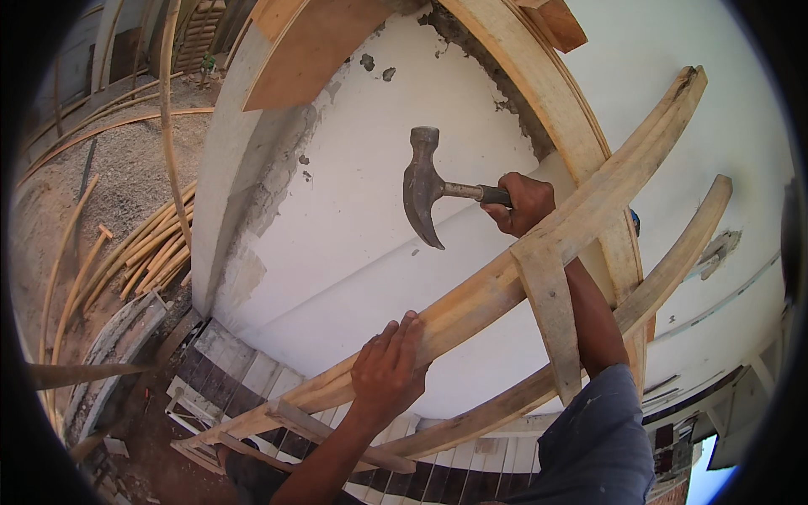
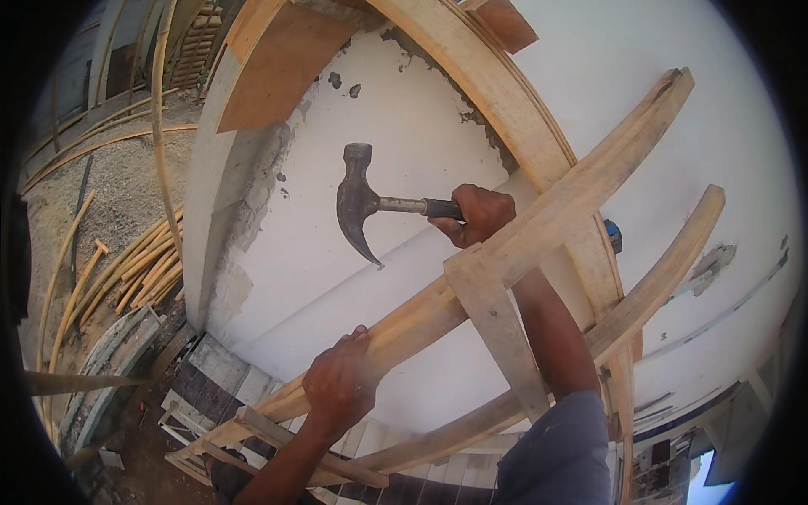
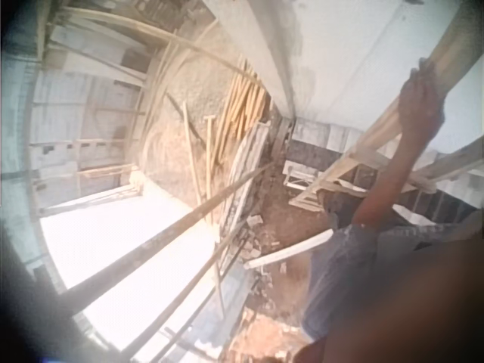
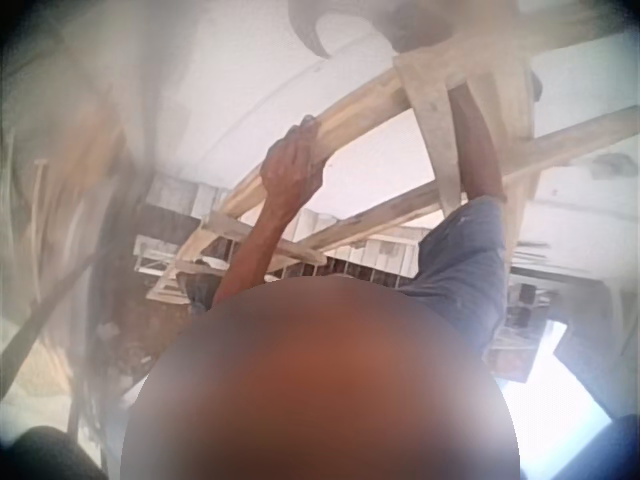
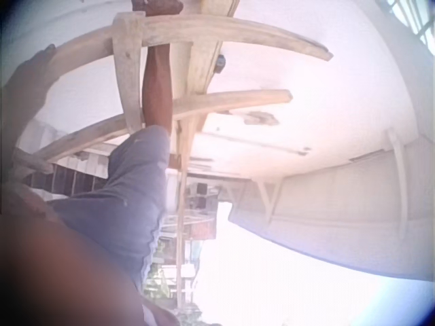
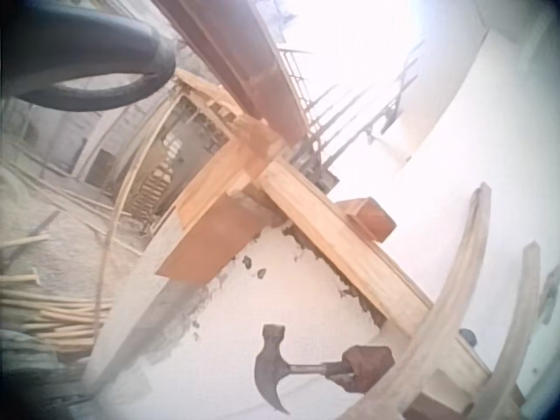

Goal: The person measures a curved wooden frame with a tape measure, then uses a hammer to drive nails into the frame to secure wooden pieces. The person adjusts and fits small wooden blocks into the frame structure.

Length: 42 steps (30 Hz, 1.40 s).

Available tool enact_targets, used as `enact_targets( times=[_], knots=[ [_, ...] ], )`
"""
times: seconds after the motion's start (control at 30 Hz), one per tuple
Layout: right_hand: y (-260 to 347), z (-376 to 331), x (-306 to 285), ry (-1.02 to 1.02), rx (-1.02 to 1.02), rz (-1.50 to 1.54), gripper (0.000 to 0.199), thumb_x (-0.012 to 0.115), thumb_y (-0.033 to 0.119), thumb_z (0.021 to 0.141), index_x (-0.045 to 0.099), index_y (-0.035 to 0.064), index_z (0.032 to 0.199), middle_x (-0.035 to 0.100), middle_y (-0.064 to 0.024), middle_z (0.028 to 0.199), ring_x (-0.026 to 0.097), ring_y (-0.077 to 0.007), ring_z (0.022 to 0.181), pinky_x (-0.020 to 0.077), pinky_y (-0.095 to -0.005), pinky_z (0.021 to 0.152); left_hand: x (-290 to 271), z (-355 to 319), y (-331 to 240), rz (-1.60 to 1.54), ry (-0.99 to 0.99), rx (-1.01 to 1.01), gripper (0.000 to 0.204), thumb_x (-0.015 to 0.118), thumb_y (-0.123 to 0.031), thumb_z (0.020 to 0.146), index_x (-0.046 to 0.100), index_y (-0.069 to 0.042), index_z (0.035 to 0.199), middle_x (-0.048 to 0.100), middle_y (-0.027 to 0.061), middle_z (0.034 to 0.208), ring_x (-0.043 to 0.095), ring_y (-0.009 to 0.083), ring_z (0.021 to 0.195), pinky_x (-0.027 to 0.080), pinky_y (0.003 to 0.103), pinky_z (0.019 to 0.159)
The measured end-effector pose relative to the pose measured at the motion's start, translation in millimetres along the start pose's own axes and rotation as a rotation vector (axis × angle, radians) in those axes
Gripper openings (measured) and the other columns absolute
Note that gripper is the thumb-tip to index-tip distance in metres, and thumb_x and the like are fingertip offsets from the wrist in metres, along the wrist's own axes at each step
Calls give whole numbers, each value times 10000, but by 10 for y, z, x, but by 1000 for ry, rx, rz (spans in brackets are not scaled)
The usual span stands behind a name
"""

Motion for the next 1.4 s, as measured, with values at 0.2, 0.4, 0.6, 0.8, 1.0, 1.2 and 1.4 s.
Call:
enact_targets(
  times=[0.2, 0.4, 0.6, 0.8, 1.0, 1.2, 1.4],
  knots=[
    [-595, -174, 136, 209, 671, -349, 674, 401, 627, 995, 618, 9, 838, 633, -234, 655, 653, -472, 676, 499, -523, 602, 18, -9, 0, 12, 7, 16, 669, 793, -108, 662, 583, 6, 1287, 655, 157, 1282, 679, 314, 1070, 544, 385, 870],
    [-484, -284, 266, 123, 131, 0, 227, 581, 270, 981, 516, 63, 911, 620, -173, 760, 634, -412, 686, 488, -469, 603, 46, -113, -29, -14, -25, 47, 479, 615, -58, 896, 491, 104, 1329, 582, 239, 1323, 629, 359, 1110, 544, 414, 871],
    [-1267, -583, 576, 205, 545, -19, 415, 500, 423, 1006, 591, 31, 907, 654, -187, 814, 644, -411, 717, 497, -473, 666, 149, -126, 63, -126, 67, 10, 604, 646, -96, 884, 409, 105, 1402, 496, 262, 1413, 567, 403, 1191, 473, 470, 999],
    [-1266, -371, 802, 102, 519, -39, 517, 461, 501, 1004, 623, 22, 900, 665, -204, 838, 647, -419, 738, 502, -470, 692, 182, -151, 13, -191, 48, -25, 606, 727, -187, 841, 479, 89, 1321, 548, 229, 1331, 588, 325, 1093, 480, 418, 938],
    [-1192, -242, 492, 41, 515, -18, 622, 422, 578, 1002, 656, 13, 894, 676, -222, 862, 651, -427, 760, 508, -467, 718, 43, -146, -60, -36, -60, 69, 508, 624, -101, 853, 494, 62, 1316, 549, 195, 1299, 557, 318, 1090, 471, 400, 878],
    [-567, -346, 261, 161, 582, -138, 577, 462, 566, 995, 649, 28, 905, 657, -212, 732, 659, -466, 780, 497, -527, 668, 12, -35, -22, 91, -67, 19, 583, 781, -147, 662, 629, -22, 1210, 692, 121, 1213, 703, 290, 993, 553, 369, 812],
    [32, -162, -2, 217, -196, -32, 455, 588, 475, 969, 531, 37, 861, 602, -182, 728, 622, -368, 599, 473, -452, 549, -24, 5, -36, 63, -89, 20, 563, 756, -89, 653, 630, -11, 1196, 712, 134, 1162, 716, 296, 972, 554, 373, 815]
  ],
)
Point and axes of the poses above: each hand's wrist, its own z-axis towards the middle knuckle, its own x-axis out of the palm, y = z × x, the point moved 4 cm from there along z, towards the middle knuckle
